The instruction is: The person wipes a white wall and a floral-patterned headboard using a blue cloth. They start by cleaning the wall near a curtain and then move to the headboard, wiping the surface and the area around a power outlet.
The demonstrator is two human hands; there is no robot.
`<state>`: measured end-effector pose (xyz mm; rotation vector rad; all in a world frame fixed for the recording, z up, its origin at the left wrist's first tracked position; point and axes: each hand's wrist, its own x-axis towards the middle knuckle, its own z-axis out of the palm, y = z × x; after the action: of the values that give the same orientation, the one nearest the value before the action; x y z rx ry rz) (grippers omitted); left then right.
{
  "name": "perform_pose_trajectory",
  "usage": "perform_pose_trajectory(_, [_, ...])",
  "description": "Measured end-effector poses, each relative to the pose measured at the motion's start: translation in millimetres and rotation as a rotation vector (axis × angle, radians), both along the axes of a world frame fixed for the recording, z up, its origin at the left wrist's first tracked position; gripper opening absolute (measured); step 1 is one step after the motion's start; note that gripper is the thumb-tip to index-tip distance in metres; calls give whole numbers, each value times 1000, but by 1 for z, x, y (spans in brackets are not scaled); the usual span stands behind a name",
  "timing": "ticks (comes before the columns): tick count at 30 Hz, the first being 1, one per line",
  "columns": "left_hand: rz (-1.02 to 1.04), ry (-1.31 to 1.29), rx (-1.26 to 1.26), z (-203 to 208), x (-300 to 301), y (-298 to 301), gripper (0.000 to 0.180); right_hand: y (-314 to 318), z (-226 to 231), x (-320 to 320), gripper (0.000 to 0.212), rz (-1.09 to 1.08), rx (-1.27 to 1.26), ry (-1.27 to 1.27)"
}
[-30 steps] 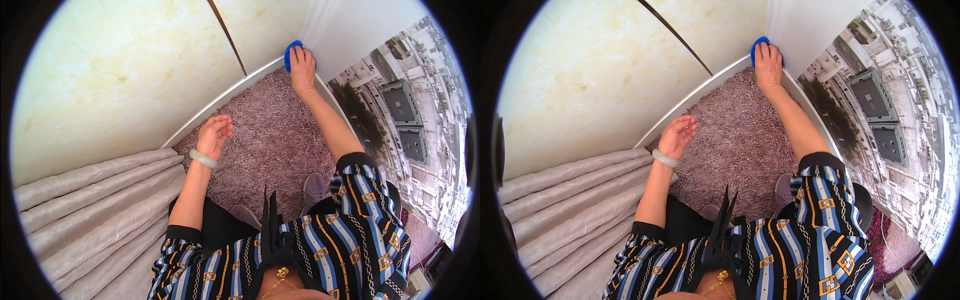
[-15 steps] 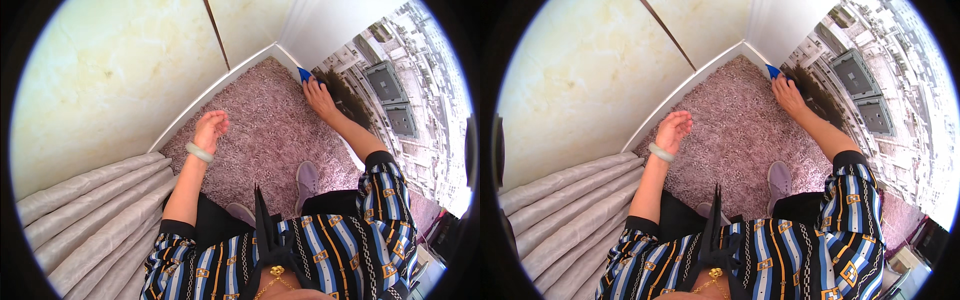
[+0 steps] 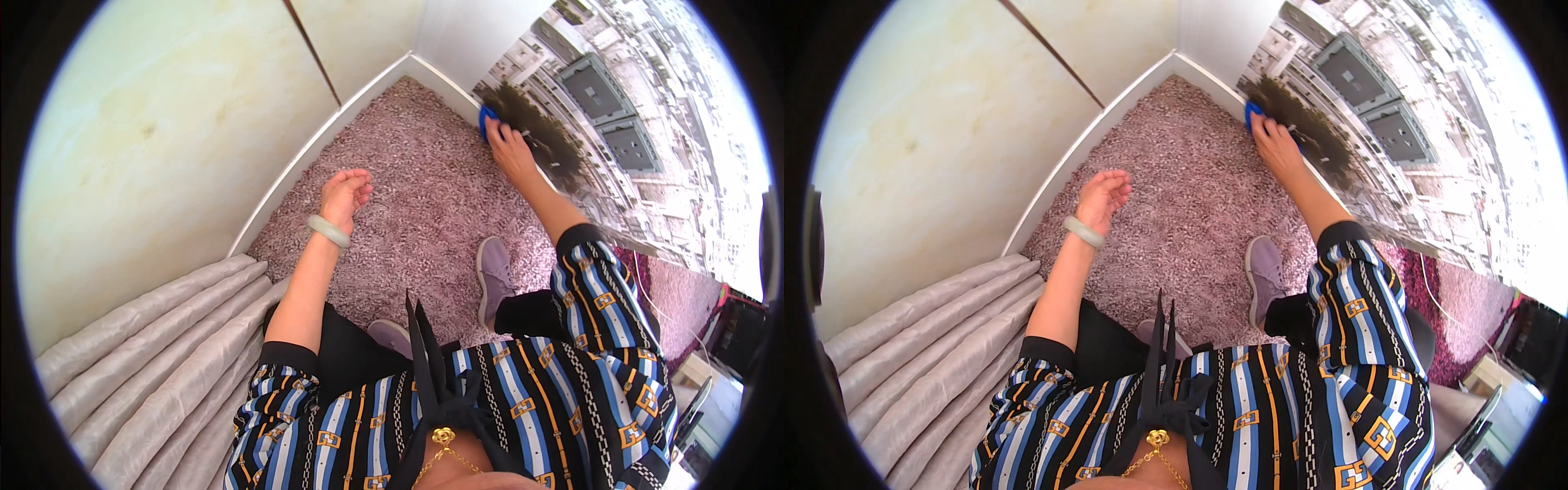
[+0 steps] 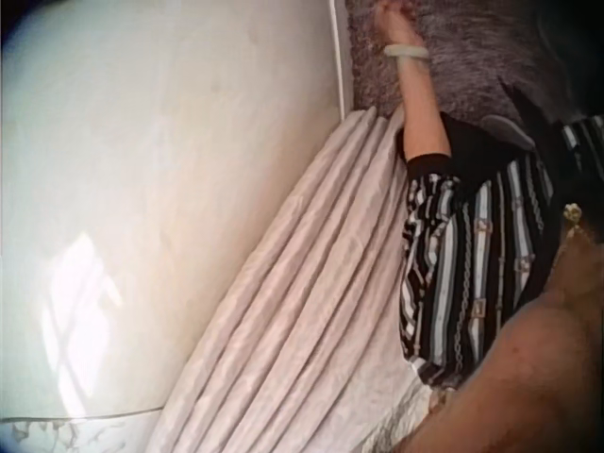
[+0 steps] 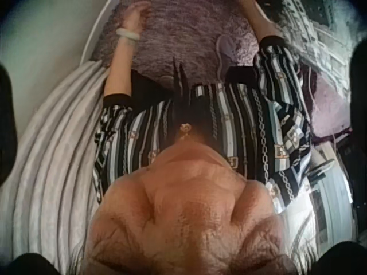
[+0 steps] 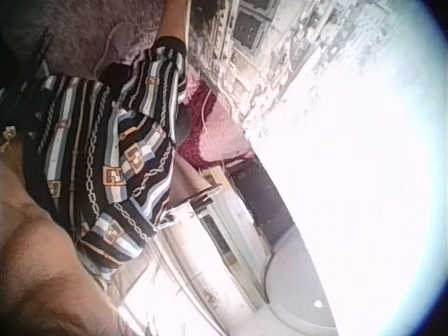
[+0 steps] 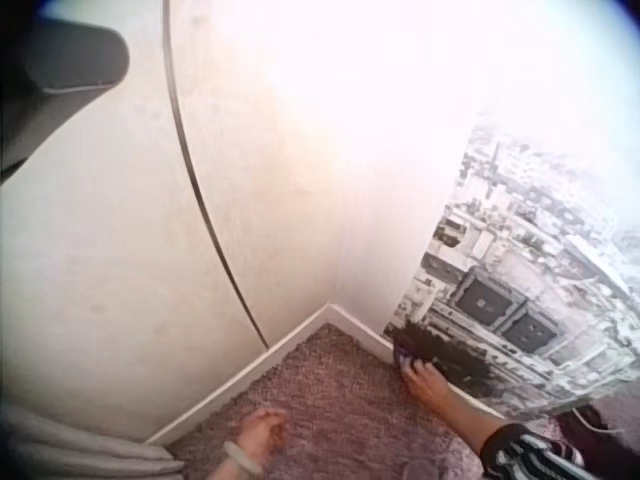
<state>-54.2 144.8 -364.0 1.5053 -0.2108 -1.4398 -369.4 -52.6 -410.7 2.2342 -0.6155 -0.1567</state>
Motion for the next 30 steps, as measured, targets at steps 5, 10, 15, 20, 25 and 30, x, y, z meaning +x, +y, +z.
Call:
perform_pose_trajectory(5, [-40,17,-20,1,-14,-23,18,58,2,-96,59,-200,163,-15])
perform_pose_trajectory(10, [-143,9,-64,-13,-60,-57,21,33,8,-55,62,-127,177,-167])
perform_pose_trajectory(15, [-312,-48,-31,-17,-114,-75,25,11,16,14,41,-197,285,-296])
perform_pose_trajectory(20, [-529,48,-119,-3,-165,-80,21,50,15,-60,30,-302,424,-353])
perform_pose_trajectory(25, [-676,-4,-84,-9,-166,-77,16,126,13,-176,38,-756,387,-310])
perform_pose_trajectory(30, [-541,-78,-94,-17,-151,-83,14,114,-3,-148,40,-879,360,-387])
